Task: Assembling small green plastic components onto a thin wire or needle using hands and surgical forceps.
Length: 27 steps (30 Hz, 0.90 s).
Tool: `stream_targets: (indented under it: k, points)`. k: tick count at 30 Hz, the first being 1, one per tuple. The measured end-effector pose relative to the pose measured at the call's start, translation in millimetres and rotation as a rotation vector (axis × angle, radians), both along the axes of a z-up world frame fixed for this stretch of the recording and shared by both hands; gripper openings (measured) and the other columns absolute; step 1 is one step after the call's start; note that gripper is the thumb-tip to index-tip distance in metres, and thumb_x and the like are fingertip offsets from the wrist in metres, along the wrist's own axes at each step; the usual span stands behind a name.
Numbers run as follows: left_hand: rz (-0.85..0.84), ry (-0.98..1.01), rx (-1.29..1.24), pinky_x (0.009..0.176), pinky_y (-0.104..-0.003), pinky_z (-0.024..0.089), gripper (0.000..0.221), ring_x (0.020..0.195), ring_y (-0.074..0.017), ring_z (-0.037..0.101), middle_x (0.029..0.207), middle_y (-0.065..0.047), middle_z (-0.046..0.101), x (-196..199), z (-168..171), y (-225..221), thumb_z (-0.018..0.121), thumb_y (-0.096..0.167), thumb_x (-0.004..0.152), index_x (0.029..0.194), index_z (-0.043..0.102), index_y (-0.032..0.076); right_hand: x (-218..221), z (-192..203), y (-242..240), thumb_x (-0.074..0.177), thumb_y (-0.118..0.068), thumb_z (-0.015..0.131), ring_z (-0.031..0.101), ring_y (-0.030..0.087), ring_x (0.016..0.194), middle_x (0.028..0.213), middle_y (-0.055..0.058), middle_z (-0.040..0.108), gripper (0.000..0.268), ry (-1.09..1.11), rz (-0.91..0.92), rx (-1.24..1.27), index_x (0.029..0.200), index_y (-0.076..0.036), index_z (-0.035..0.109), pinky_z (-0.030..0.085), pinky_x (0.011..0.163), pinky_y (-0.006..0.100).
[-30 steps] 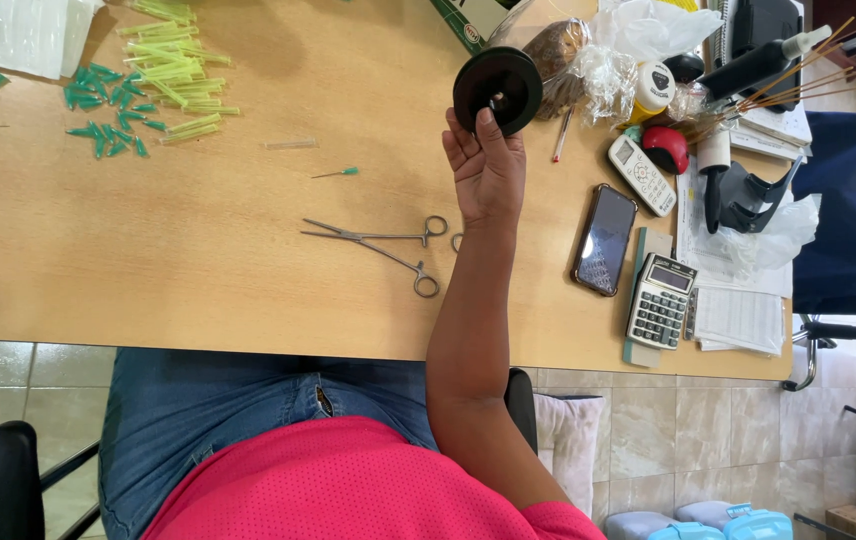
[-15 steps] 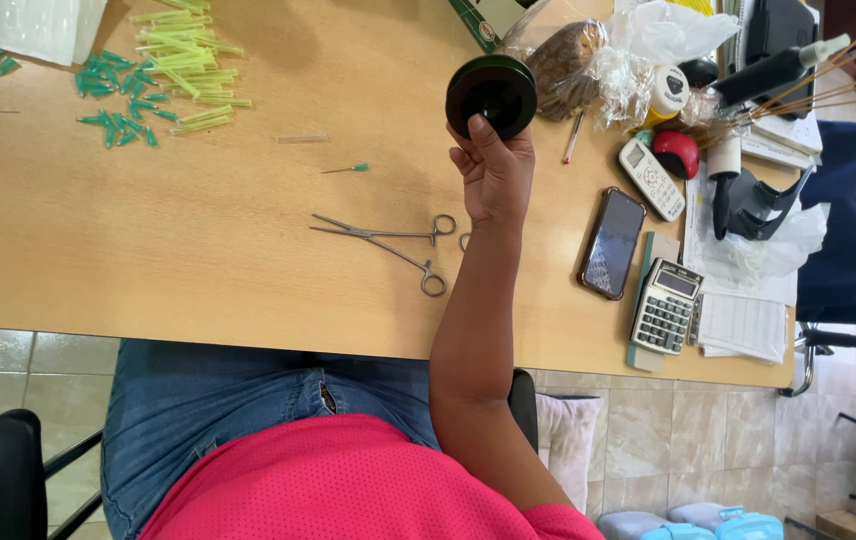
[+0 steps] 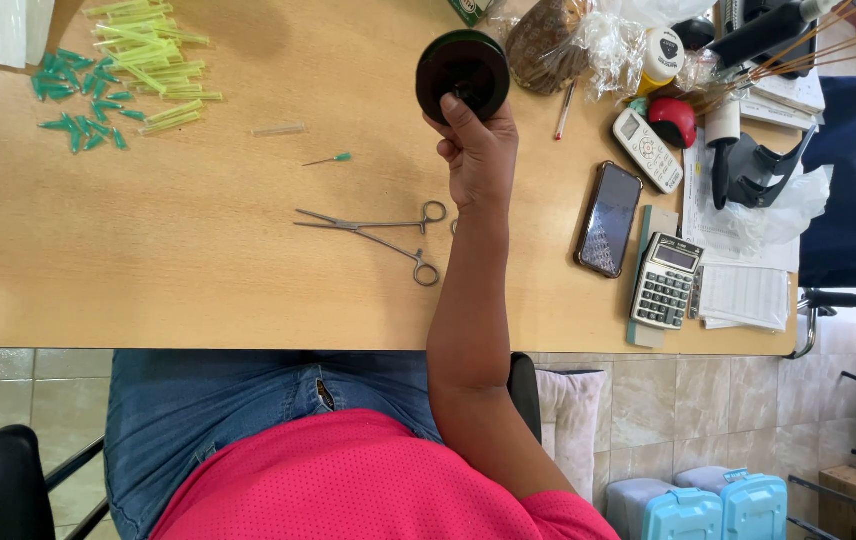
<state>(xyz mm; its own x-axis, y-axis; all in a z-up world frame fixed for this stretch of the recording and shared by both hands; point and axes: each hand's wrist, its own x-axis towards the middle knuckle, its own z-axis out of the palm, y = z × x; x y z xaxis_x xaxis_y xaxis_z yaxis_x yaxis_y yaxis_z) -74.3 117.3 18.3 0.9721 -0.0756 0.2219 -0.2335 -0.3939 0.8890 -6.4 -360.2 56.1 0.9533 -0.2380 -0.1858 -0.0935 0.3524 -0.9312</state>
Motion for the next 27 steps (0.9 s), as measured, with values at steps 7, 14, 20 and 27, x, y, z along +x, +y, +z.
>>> stream_targets:
  k: [7,14,20,27]
  points:
    - [0.014,0.025,-0.055,0.117,-0.043,0.040,0.077,0.144,-0.0349,0.046,0.159,-0.018,0.034,7,62,-168,0.080,0.026,0.100,0.155,0.034,-0.001,-7,-2,29,0.082,-0.008,0.084,0.082,0.034,0.082,0.100,0.010,0.073,0.033,-0.075,0.123,-0.141,0.112,-0.010,0.070,0.037,0.041,0.021]
    - [-0.222,0.275,-0.212,0.085,-0.034,0.057,0.047,0.100,-0.0196,0.075,0.131,-0.003,0.068,50,64,-281,0.067,0.020,0.094,0.139,0.052,0.013,-6,1,29,0.079,-0.008,0.085,0.073,0.022,0.071,0.089,0.008,0.069,0.033,-0.109,0.074,-0.178,0.108,-0.006,0.069,0.045,0.045,0.025]
    - [-0.104,0.044,0.215,0.063,-0.039,0.047,0.023,0.074,-0.0193,0.061,0.086,-0.002,0.066,72,5,-281,0.065,0.038,0.103,0.105,0.081,0.021,6,-4,20,0.077,-0.018,0.085,0.082,0.033,0.085,0.099,0.010,0.074,0.047,0.035,-0.001,-0.185,0.118,-0.007,0.065,0.037,0.042,0.021]
    - [0.064,-0.396,0.441,0.045,-0.030,0.029,0.030,0.056,-0.0107,0.048,0.060,0.006,0.050,71,-30,-279,0.074,0.027,0.105,0.076,0.066,0.024,8,7,30,0.080,-0.019,0.079,0.082,0.023,0.079,0.104,0.007,0.075,0.046,0.254,-0.030,-0.423,0.120,-0.009,0.059,0.058,0.053,0.027]
